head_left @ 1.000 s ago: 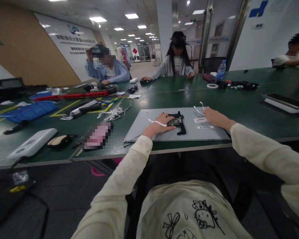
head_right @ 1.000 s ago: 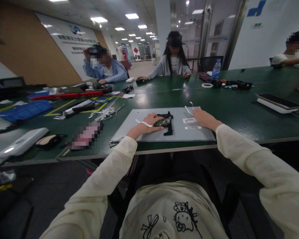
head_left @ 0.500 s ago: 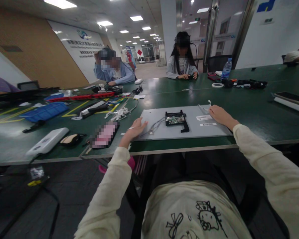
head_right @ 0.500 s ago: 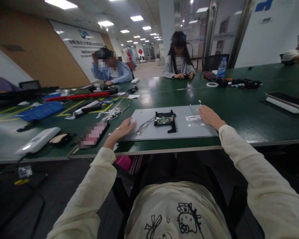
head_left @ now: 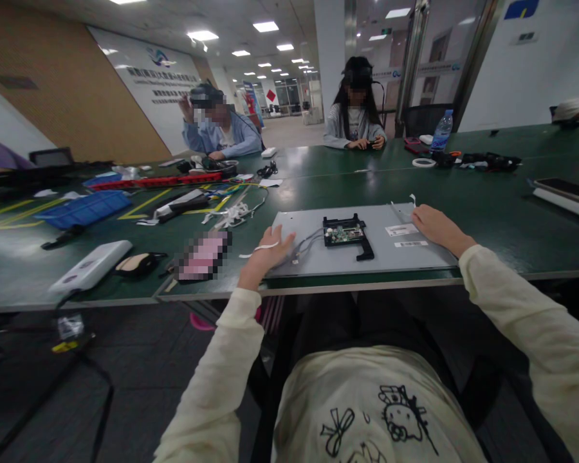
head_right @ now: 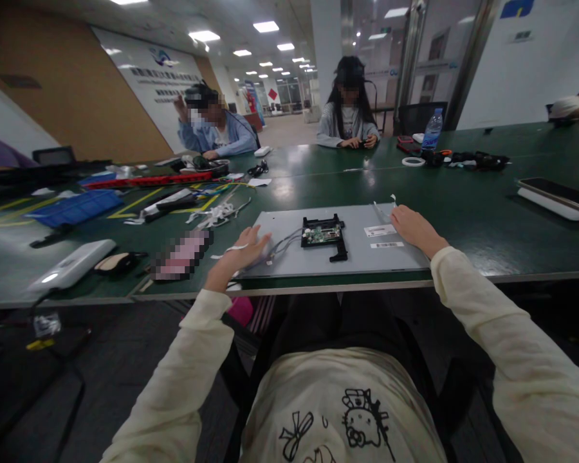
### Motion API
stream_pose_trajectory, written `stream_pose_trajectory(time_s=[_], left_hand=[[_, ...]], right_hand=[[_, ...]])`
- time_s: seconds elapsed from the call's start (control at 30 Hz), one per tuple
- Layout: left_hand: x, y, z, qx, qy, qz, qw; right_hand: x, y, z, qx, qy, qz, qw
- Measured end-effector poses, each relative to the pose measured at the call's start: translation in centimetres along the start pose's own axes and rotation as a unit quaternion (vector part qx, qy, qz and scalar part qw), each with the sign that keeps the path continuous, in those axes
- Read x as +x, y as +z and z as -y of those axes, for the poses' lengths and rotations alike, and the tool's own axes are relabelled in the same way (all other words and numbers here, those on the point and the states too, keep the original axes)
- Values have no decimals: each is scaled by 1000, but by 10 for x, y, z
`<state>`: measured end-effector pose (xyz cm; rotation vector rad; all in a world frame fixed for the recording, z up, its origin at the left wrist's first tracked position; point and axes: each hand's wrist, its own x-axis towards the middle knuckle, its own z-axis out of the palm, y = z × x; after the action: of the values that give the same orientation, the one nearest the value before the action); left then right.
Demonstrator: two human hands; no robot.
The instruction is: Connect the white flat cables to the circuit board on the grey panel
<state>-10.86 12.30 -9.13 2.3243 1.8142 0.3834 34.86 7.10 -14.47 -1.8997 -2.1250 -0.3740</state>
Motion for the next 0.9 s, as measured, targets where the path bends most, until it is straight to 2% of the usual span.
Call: stream_pose_trajectory(time_s=[0.07,0.13,0.23,0.3,0.43,0.57,0.9], left_hand=[[-2,3,-23,0,39,-5,999],[-5,9,-48,9,110,-27,994],[-5,23,-80,6,185,-3,983],[0,31,-92,5,192,17,981],[15,39,-98,4,173,58,983],[27,42,-96,-7,185,76,980],[36,51,-92,-20,213,50,976]], right_hand=[[0,1,0,-5,-16,-3,1000],[1,2,-1,-8,-20,-6,1000],[1,3,-2,1,0,-5,1000],[1,4,-3,9,9,-5,1000],[0,5,-3,16,14,-2,1000],[-1,4,-1,20,15,-1,1000],[-2,2,0,46,15,-7,999]])
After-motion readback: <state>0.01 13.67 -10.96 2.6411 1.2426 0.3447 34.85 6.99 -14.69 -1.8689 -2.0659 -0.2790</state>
